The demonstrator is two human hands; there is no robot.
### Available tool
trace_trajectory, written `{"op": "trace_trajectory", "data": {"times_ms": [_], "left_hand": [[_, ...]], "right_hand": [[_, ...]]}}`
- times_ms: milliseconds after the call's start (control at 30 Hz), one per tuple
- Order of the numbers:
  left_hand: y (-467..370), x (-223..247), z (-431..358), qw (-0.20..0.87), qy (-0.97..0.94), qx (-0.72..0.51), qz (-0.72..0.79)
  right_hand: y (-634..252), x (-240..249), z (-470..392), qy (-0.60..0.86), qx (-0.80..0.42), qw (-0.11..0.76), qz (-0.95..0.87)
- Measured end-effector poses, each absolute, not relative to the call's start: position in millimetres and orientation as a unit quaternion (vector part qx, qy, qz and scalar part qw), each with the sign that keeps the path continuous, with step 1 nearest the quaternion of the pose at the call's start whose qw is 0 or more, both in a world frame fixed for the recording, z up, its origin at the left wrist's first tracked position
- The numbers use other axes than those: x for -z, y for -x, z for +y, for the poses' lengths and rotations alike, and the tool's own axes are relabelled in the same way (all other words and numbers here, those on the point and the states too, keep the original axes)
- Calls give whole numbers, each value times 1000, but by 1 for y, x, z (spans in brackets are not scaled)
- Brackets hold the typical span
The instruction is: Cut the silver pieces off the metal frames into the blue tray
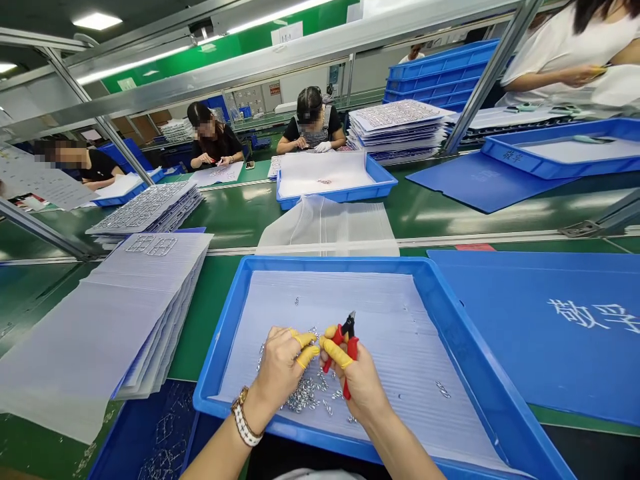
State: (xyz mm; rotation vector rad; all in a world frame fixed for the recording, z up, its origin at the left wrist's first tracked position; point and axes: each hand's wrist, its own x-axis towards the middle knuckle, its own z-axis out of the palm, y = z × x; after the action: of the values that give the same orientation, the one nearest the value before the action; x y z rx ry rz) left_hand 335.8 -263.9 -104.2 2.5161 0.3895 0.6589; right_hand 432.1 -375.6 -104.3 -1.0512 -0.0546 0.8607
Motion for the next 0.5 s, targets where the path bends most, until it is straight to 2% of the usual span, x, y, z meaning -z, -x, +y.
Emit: {"op": "trace_trajectory", "data": {"times_ms": [167, 500], "left_hand": [[-336, 104, -266, 188, -940, -260, 114], [-340, 99, -269, 160, -959, -207, 106]], "right_hand": [[-433, 104, -373, 487, -414, 769, -23], [-434, 113, -374, 443, -449, 776, 11]]}}
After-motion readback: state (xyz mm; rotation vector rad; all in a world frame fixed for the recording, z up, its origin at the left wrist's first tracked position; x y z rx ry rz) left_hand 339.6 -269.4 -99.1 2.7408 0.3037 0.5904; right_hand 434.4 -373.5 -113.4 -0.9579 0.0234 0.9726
